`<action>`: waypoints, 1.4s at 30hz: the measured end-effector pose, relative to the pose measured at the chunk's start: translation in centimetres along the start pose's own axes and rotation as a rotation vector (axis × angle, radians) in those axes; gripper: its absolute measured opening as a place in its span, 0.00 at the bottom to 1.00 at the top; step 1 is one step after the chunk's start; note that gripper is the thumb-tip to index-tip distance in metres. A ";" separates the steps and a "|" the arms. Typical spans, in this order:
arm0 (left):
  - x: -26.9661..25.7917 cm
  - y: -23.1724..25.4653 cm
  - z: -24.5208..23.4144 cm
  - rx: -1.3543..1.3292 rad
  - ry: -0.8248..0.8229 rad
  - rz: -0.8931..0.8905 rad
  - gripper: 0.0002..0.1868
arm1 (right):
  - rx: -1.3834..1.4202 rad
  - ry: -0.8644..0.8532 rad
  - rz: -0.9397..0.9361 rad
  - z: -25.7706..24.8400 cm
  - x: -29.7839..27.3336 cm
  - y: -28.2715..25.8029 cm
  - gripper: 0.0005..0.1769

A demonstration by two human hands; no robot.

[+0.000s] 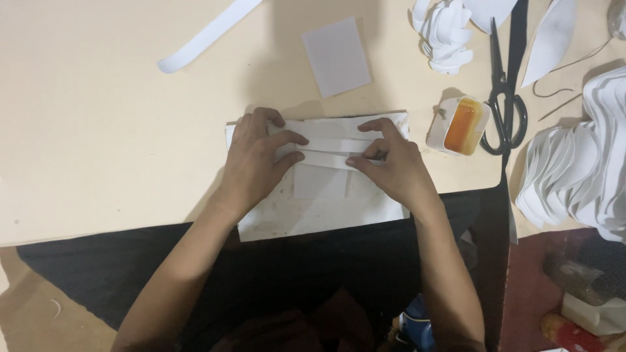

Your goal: Applying adhesive to leather strips and layering them onto a base material to assemble a component.

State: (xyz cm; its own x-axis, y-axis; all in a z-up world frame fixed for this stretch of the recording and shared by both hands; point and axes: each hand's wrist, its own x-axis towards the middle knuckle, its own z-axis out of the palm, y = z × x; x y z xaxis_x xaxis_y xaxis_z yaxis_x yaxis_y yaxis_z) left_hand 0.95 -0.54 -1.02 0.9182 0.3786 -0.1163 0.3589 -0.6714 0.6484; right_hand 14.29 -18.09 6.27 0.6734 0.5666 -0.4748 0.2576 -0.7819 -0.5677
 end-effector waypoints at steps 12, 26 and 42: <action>0.0 0.3 -0.3 0.004 -0.029 -0.032 0.09 | 0.033 0.040 -0.001 0.3 0.3 -0.3 0.29; 0.1 0.5 -0.6 0.031 -0.034 0.006 0.10 | -0.120 0.304 -0.376 4.8 1.8 0.4 0.55; 0.0 0.4 -0.8 0.090 -0.080 0.010 0.11 | -0.236 0.242 -0.149 3.7 1.5 2.8 0.60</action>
State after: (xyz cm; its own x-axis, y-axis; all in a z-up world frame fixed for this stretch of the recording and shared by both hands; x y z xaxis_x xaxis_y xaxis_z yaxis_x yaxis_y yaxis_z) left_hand 0.91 -0.32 -0.16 0.9310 0.3217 -0.1725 0.3600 -0.7308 0.5799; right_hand 13.44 -18.52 1.47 0.7535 0.6230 -0.2101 0.4988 -0.7498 -0.4347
